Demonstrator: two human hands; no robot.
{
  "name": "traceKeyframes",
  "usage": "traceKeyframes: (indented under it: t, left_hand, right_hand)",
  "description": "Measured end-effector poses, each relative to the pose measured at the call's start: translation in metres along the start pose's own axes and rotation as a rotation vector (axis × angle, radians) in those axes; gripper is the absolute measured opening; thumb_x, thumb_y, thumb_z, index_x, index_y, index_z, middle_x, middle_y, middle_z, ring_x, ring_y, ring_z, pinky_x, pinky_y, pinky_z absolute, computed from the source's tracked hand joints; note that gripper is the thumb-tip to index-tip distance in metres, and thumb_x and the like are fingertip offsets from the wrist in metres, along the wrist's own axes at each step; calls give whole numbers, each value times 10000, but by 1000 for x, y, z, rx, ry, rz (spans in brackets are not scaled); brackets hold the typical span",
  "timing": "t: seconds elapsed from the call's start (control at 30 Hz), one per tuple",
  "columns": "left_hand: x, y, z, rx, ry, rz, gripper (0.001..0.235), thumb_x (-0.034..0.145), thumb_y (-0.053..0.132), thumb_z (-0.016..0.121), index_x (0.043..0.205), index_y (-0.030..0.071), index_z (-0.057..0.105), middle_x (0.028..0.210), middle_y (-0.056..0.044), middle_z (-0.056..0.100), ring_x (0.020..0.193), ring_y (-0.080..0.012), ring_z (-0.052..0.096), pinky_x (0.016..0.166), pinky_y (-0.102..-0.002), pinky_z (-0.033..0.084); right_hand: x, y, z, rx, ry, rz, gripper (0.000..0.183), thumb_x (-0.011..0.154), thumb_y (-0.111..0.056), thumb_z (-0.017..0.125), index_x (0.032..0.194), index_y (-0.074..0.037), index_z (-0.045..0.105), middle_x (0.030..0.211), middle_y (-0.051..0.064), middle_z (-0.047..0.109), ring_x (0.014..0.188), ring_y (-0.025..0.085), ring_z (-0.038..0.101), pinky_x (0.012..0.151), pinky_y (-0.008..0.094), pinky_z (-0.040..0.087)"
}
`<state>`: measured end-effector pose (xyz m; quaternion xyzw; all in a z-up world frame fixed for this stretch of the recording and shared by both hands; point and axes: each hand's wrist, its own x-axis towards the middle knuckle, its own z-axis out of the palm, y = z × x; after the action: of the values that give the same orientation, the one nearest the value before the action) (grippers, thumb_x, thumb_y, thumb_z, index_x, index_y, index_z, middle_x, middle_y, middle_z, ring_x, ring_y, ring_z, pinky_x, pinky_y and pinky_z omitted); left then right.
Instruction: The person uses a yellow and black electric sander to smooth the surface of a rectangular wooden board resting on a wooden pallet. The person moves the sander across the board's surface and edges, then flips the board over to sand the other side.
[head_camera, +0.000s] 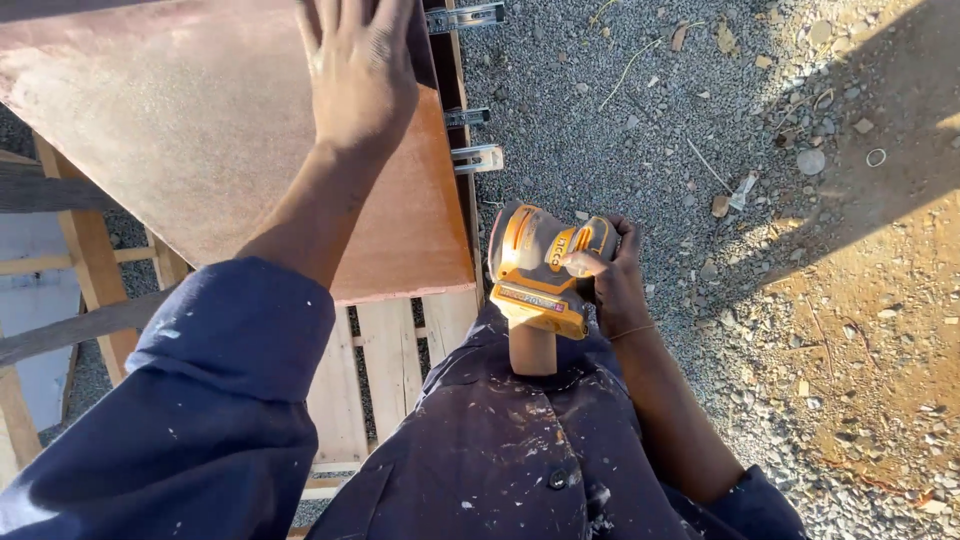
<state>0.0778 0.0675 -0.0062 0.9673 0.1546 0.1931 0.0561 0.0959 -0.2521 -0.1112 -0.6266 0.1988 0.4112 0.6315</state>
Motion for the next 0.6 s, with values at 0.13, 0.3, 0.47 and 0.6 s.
traceKeyframes:
  t: [0.13, 0.3, 0.47, 0.6]
  left_hand:
    - [-15, 10, 18, 83, -134, 95, 775, 838, -145, 637, 1550, 141, 530, 1523, -253, 389, 1399, -503, 379, 1170, -653, 315]
    - [-33, 3, 16, 50, -317, 414, 763, 987, 357, 810, 1596, -8, 530, 1607, -210, 460, 1496, -372, 285, 1156, -651, 248]
    - [-67, -16, 70, 366, -270, 702, 647, 971, 770, 653, 1228, 182, 734, 1309, 33, 672, 1576, -311, 445, 1324, -640, 90]
    - [-74, -10, 65, 545, -525, 670, 751, 814, 916, 577, 1098, 255, 794, 1138, 105, 668, 1553, -313, 461, 1315, -699, -69]
  right_hand:
    - [20, 28, -28, 92, -1, 37, 575, 753, 33, 644, 1237, -171, 410, 1076, 131, 588, 860, 259, 648, 685, 404, 599]
    - [29, 43, -47, 40, -18, 264, 667, 729, -25, 637, 1319, -215, 390, 1200, 165, 562, 952, 348, 655, 719, 433, 591]
    - [42, 57, -51, 64, -147, 301, 697, 709, -69, 687, 1339, -176, 408, 1145, 200, 575, 927, 370, 652, 752, 481, 572]
    - [55, 86, -55, 11, -166, 402, 822, 712, -130, 706, 1454, -174, 357, 1257, 246, 587, 984, 411, 669, 781, 520, 584]
